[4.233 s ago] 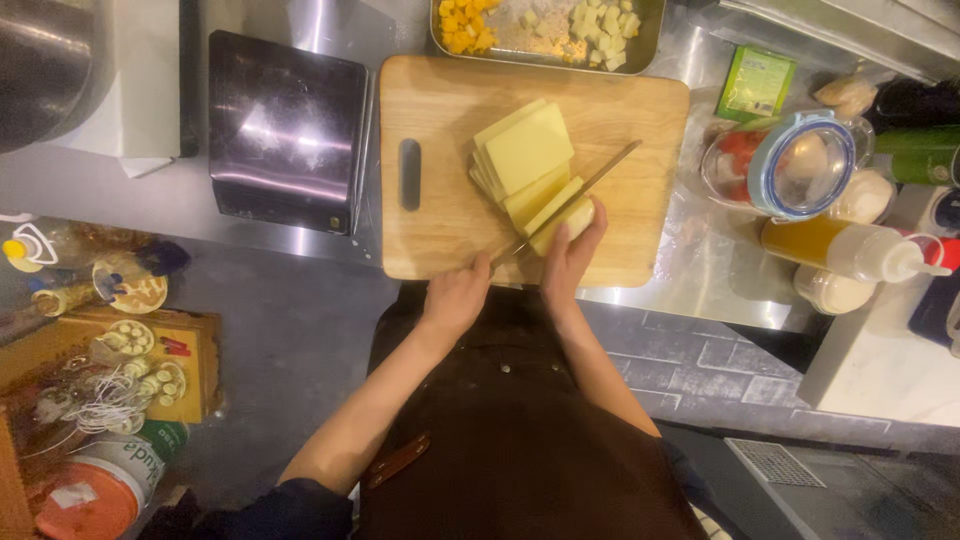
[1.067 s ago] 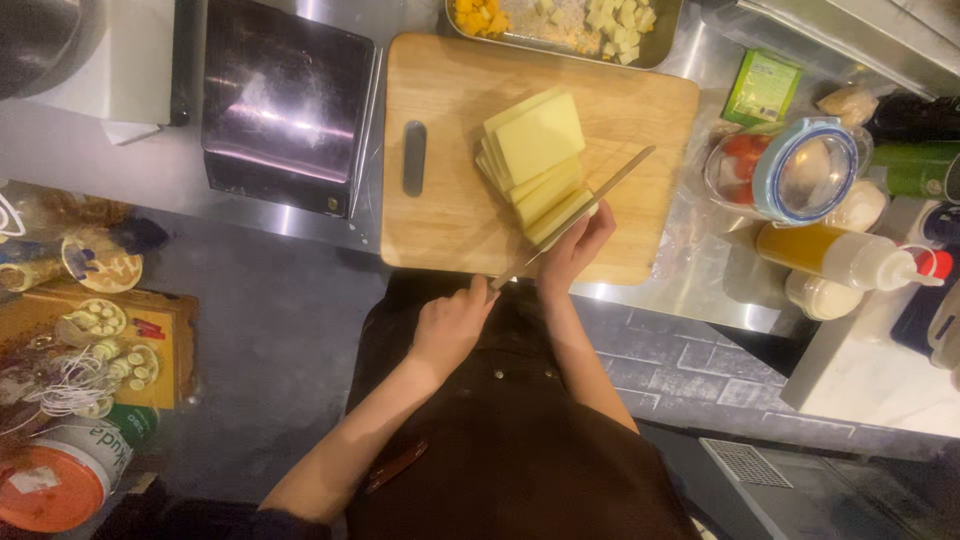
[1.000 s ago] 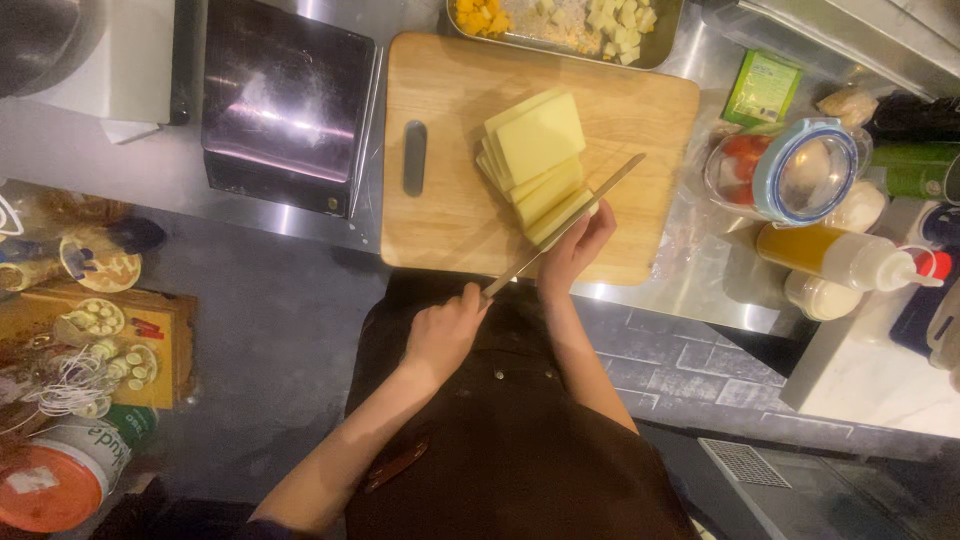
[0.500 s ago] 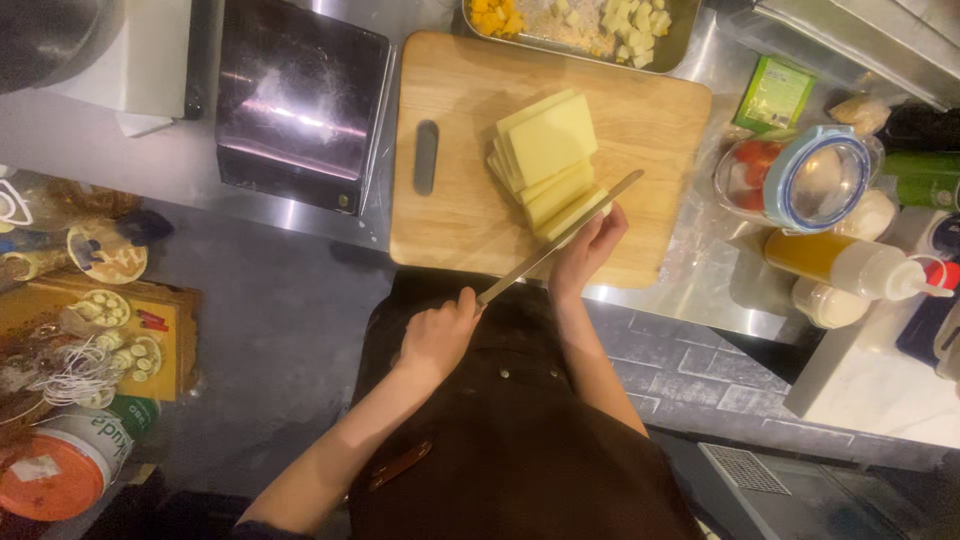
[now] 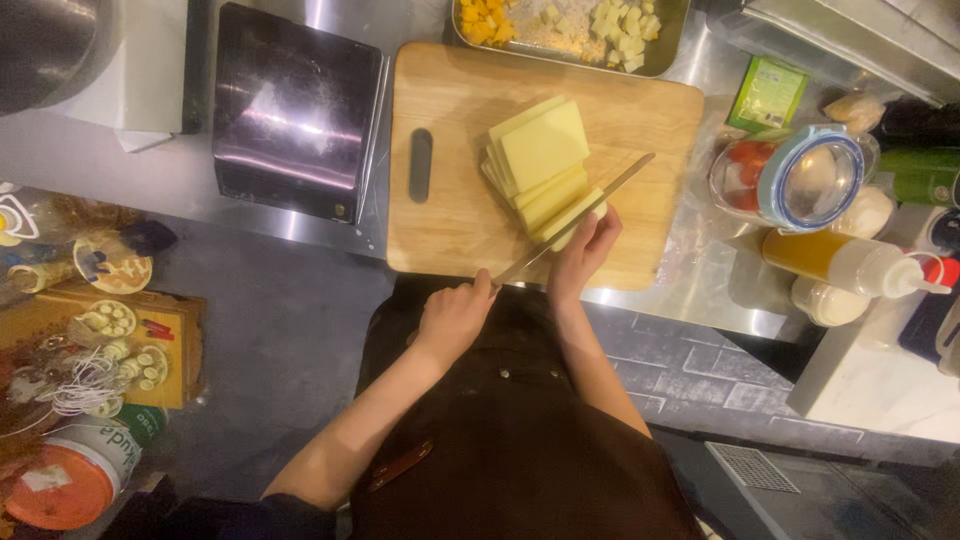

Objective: The person slices blocks of cheese into thin slices with a knife on a wooden cutting board, stacking the cut slices on the board. They reposition the cheese blocks by hand between cuts and at the end gather and align the finished slices.

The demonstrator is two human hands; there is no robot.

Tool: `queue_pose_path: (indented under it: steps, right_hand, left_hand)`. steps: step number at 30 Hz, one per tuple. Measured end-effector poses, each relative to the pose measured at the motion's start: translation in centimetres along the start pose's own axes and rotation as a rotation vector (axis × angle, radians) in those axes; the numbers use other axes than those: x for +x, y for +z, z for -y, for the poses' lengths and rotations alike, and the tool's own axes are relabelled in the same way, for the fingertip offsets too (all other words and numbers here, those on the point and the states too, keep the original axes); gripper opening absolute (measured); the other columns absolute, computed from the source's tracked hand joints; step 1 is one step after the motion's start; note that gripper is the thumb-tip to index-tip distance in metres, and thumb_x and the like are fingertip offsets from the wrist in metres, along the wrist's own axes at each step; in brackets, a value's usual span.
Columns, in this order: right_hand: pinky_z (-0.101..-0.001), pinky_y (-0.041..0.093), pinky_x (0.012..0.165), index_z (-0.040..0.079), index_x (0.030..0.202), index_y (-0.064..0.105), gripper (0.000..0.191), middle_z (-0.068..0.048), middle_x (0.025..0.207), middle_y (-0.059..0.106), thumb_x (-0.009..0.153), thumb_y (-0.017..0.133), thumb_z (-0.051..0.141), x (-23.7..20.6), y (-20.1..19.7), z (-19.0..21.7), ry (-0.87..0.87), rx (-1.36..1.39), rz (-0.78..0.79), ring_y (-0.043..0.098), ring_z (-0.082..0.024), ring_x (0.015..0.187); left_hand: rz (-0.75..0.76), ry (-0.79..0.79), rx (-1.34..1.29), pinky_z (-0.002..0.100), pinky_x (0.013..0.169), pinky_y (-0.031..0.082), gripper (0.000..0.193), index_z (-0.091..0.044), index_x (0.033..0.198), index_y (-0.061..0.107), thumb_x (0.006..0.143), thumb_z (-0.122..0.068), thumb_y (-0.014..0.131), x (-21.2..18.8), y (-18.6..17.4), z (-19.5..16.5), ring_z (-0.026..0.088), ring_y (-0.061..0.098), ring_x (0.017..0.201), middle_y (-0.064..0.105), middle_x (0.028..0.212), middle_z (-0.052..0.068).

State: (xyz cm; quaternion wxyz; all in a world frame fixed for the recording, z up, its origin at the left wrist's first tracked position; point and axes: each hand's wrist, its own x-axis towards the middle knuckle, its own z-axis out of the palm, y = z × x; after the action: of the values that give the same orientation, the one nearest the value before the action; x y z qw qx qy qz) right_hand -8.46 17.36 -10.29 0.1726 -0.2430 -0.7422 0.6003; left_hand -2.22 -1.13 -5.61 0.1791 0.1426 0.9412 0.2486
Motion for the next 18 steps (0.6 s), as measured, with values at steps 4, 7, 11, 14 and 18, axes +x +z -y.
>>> queue_pose_path:
  steps: [4,7,11,14,18]
  right_hand:
    - [-0.0329,0.045,0.105,-0.001,0.141,0.042,0.038,-0.013,0.131,0.057,0.115,0.045,0.027,0.0,0.0,0.1,-0.019,0.037,0.028,0.055,-0.018,0.12]
    - [-0.0331,0.045,0.107,-0.001,0.141,0.041,0.037,-0.014,0.133,0.056,0.115,0.045,0.026,-0.2,-0.1,0.3,-0.024,0.045,0.04,0.055,-0.018,0.122]
    - [-0.0331,0.044,0.108,0.0,0.141,0.042,0.036,-0.014,0.134,0.056,0.116,0.045,0.025,-0.2,0.0,0.5,-0.047,0.064,0.049,0.054,-0.019,0.124]
    - [-0.0332,0.047,0.105,0.0,0.14,0.043,0.036,-0.013,0.13,0.058,0.115,0.046,0.025,-0.2,0.2,0.9,-0.012,0.053,0.032,0.057,-0.018,0.118]
    - [-0.0332,0.045,0.107,0.0,0.14,0.043,0.035,-0.014,0.133,0.058,0.115,0.047,0.024,-0.2,0.3,1.5,-0.041,0.068,0.034,0.056,-0.018,0.122]
  left_hand:
    - [0.074,-0.022,0.004,0.044,0.049,0.055,0.032,-0.004,0.103,0.053,0.101,-0.034,0.063,1.0,0.5,-0.2,0.034,0.068,0.054,0.065,0.057,0.013]
    - [0.005,0.009,-0.025,0.044,0.049,0.055,0.031,-0.003,0.106,0.053,0.098,-0.03,0.065,1.2,1.0,-0.3,0.033,0.069,0.055,0.066,0.06,0.013]
    - [-0.024,-0.014,-0.026,0.045,0.051,0.055,0.031,-0.004,0.107,0.054,0.095,-0.029,0.068,1.9,1.7,-0.4,0.034,0.07,0.059,0.067,0.065,0.014]
    - [0.008,-0.045,-0.036,0.047,0.054,0.056,0.031,-0.004,0.11,0.055,0.095,-0.028,0.068,2.6,2.1,-0.4,0.035,0.07,0.062,0.068,0.066,0.014]
    - [0.023,-0.066,-0.028,0.048,0.054,0.056,0.036,-0.003,0.115,0.057,0.094,-0.029,0.068,3.1,2.6,-0.7,0.037,0.071,0.063,0.069,0.065,0.016]
